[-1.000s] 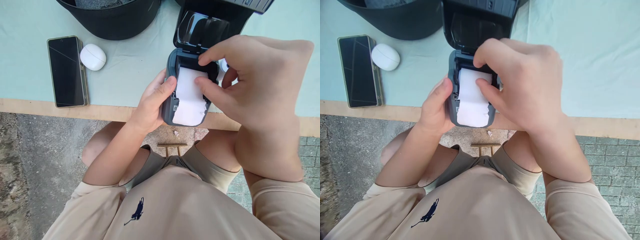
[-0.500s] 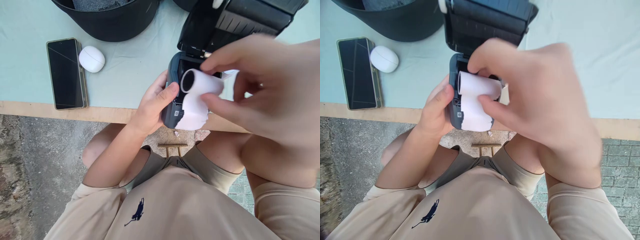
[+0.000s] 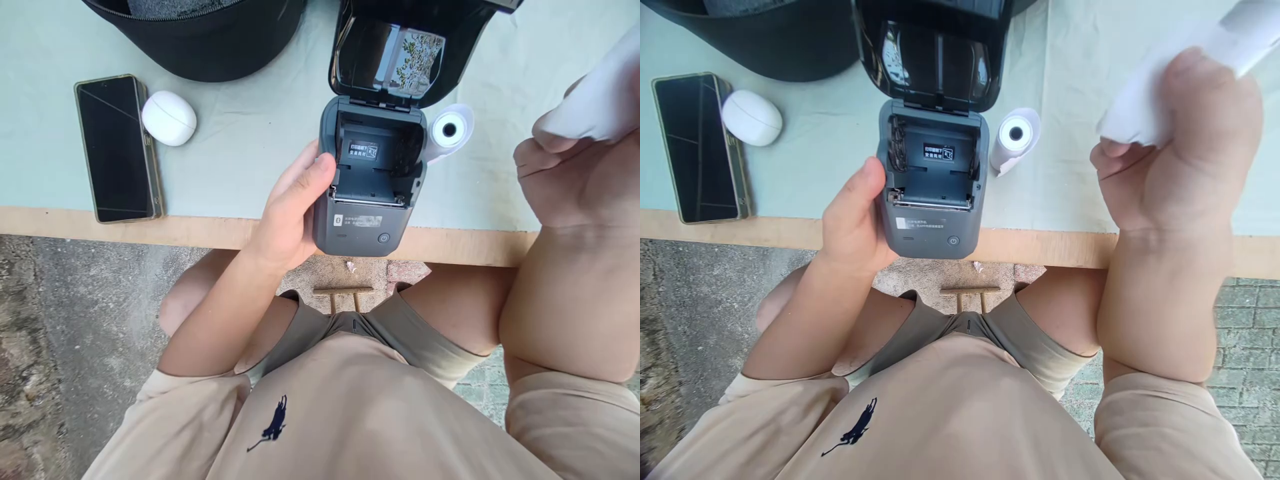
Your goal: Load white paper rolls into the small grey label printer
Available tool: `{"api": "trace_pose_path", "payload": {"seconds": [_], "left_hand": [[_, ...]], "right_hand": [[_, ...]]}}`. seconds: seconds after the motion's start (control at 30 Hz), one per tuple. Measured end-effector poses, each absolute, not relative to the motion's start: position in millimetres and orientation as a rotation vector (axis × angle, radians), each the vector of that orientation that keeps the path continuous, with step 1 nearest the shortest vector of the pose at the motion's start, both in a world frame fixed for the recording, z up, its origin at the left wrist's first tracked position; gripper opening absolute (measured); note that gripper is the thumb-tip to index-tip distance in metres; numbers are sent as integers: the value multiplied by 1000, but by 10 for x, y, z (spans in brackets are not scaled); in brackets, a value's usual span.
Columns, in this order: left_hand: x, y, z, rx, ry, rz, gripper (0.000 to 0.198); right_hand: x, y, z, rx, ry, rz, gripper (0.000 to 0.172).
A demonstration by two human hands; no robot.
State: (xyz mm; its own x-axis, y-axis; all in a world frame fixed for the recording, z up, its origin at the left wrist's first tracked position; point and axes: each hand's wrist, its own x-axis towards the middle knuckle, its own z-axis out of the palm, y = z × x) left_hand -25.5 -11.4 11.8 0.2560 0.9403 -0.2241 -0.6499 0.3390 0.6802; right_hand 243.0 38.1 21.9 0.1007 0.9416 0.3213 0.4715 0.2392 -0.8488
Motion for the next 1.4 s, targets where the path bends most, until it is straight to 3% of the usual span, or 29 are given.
{"api": "trace_pose_path", "payload": {"seconds": [0.1,0.33,0.43,0.57,0.7,0.9,1.07,1.13,1.2,1.33,1.4], "left_hand": [[-257,-105,112,550,671,1129,26],[-260,-117,89,548,651,1131,28],[-255,-123,95,533,640,1122,26],[-228,-121,125,507,679,1158,26],[-197,-123,154,486,754,1176,25],[-227,-130,126,525,703,1158,26],[-288,-105,39,608,570,1138,26],[-291,-99,22,616,559,1150,25],[-287,-97,21,609,563,1153,25],[-288,-100,32,606,591,1124,26],[-299,-98,20,618,608,1126,28]], "right_hand": [[2337,346,180,-1280,-1348,910,33],[2287,269,235,-1527,-1897,193,38],[2274,304,231,-1687,-1917,113,45],[2241,350,209,-1944,-1888,81,42],[2223,324,205,-1809,-1977,45,56],[2248,313,168,-1686,-2028,26,41],[2259,250,231,-1554,-2050,-83,61],[2172,170,305,-1455,-1993,-136,56],[2023,95,375,-1435,-2012,-92,48],[1710,80,406,-1634,-2175,135,64],[1633,129,376,-1762,-2176,184,60]]}}
